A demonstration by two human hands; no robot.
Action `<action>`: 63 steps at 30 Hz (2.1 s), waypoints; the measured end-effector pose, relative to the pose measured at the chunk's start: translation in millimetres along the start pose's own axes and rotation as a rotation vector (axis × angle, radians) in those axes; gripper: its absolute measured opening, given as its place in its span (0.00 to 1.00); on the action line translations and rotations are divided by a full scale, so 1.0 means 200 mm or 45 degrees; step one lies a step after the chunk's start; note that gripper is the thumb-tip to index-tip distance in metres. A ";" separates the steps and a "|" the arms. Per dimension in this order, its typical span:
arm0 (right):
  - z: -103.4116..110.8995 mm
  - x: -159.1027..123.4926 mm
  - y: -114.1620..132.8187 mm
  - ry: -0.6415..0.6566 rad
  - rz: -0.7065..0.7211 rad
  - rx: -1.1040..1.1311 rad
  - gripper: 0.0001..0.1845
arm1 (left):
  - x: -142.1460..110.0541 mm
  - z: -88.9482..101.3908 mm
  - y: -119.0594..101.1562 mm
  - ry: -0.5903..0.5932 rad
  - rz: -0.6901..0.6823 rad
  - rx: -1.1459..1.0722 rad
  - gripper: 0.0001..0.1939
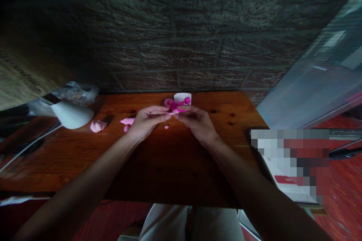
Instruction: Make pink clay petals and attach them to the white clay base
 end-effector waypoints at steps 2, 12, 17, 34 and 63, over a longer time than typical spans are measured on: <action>0.00 0.00 -0.01 -0.021 0.005 -0.017 0.20 | 0.00 0.00 0.00 -0.021 0.004 0.028 0.14; 0.03 0.01 -0.06 -0.096 -0.162 -0.082 0.19 | 0.02 0.07 -0.03 -0.257 0.101 -0.162 0.11; 0.03 0.01 -0.06 -0.092 -0.161 -0.101 0.16 | 0.03 0.10 -0.06 -0.389 0.135 -0.340 0.09; 0.00 0.00 0.00 0.016 0.081 -0.173 0.17 | -0.02 0.00 0.03 0.011 0.413 -0.214 0.15; -0.03 -0.02 0.04 0.067 0.244 -0.332 0.19 | -0.03 -0.02 0.07 0.047 0.390 -0.115 0.16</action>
Point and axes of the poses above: each hand's wrist, its own x-axis towards the middle knuckle, its own z-axis out of the back of the hand, y = z × x, the point moved 5 cm from there along x, towards the middle knuckle, and after that the axes turned 7 degrees about -x, right-handed, at the moved point
